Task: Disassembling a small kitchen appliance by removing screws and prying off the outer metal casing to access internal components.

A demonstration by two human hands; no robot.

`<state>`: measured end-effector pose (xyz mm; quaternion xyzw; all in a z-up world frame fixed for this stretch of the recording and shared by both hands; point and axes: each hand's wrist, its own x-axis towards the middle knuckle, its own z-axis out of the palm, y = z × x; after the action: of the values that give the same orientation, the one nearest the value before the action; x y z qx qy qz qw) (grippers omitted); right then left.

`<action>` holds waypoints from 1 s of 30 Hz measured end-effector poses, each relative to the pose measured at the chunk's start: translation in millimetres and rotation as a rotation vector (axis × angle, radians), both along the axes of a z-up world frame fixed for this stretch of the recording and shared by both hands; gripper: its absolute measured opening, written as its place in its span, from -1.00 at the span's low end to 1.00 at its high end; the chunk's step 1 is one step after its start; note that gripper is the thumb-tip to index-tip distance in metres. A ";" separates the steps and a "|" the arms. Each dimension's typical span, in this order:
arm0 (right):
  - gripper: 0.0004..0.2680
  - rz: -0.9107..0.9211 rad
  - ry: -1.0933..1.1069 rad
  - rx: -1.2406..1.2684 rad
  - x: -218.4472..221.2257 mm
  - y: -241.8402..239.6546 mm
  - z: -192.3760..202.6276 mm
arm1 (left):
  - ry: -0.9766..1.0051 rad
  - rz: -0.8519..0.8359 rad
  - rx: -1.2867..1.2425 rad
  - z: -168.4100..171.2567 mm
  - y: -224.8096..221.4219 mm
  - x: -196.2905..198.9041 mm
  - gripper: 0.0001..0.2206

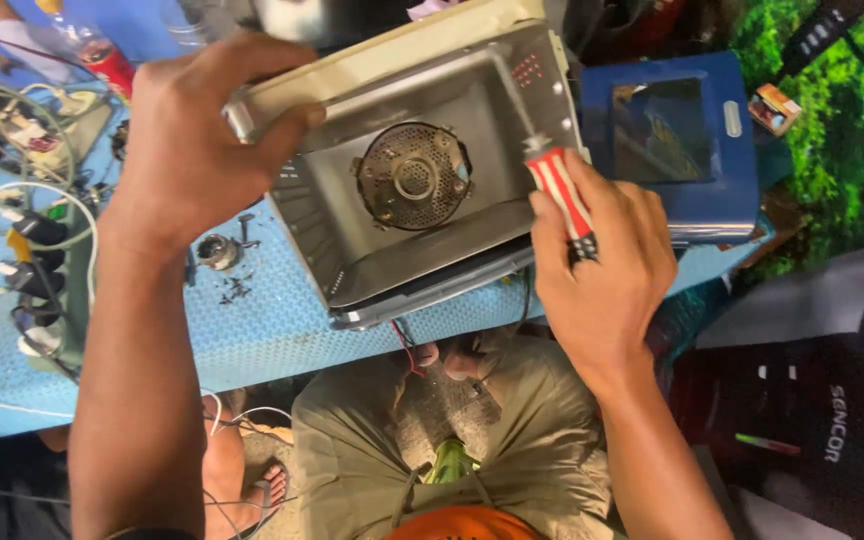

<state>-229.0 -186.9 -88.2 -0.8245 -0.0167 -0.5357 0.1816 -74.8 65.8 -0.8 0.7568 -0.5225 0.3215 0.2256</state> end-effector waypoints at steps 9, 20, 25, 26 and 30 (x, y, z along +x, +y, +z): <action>-0.71 0.079 -0.044 0.177 -6.7 -1.8 -23.4 | 0.236 -0.180 -0.397 -58.7 -13.4 29.8 -0.72; -0.67 0.272 0.220 0.415 -45.1 47.8 13.2 | 0.238 -0.070 -0.463 -50.4 -29.9 -3.4 -0.72; -0.69 0.119 0.096 -0.006 -21.6 52.3 22.4 | 0.287 -0.001 -0.502 -55.1 -24.8 6.8 -0.77; -0.71 0.111 0.109 -0.040 -17.2 52.8 24.3 | 0.263 -0.002 -0.499 -56.6 -24.0 10.4 -0.76; -0.75 0.179 0.166 -0.038 -0.1 55.5 39.5 | 0.226 -0.017 -0.480 -58.3 -20.0 16.6 -0.73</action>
<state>-229.2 -131.4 -48.8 -0.8644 -0.0854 -0.4469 0.2139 -58.3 45.8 -59.0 0.7084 -0.4092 0.3476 0.4582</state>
